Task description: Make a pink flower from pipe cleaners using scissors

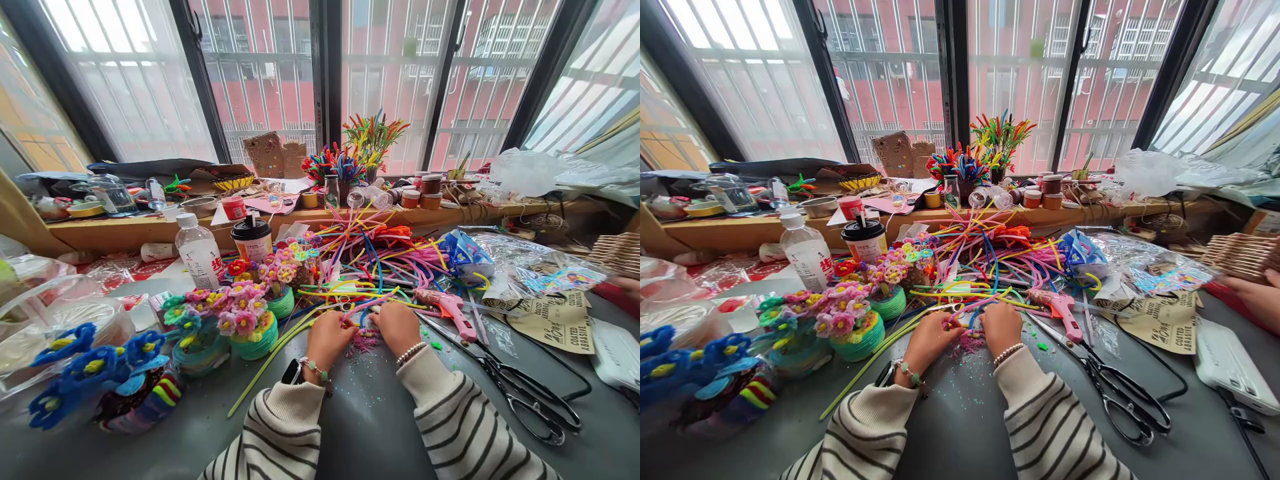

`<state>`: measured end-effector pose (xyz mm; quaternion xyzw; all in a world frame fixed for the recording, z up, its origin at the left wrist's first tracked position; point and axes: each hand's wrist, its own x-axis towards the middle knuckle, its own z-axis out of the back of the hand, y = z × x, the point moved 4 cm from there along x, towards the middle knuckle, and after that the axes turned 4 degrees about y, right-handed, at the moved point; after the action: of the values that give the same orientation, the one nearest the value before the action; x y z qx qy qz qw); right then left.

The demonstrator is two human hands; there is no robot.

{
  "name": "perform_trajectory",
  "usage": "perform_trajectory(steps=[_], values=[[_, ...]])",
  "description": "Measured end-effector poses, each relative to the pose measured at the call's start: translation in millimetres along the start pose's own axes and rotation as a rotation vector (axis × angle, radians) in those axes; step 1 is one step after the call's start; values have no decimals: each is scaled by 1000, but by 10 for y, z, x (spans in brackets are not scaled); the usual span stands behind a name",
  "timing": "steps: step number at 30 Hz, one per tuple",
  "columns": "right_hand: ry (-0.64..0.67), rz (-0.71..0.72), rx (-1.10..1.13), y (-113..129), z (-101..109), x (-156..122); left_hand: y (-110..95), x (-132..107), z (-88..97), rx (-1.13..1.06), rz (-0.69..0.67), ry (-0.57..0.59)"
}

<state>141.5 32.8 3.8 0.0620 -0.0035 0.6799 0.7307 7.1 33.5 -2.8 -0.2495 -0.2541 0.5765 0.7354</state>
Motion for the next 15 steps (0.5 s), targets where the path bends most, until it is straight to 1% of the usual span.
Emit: perform_trajectory(steps=[4,8,12,14,15], values=[[-15,47,16,-15,-64,27,-1,-8,-19,26,2,56],[-38,92,57,-37,-88,29,12,-22,-15,22,19,66],[-92,129,133,-97,3,-11,29,-18,33,12,28,22],[-94,162,235,-121,58,-47,34,-17,56,11,30,10],[-73,195,314,-123,77,-66,36,-19,63,13,34,14]])
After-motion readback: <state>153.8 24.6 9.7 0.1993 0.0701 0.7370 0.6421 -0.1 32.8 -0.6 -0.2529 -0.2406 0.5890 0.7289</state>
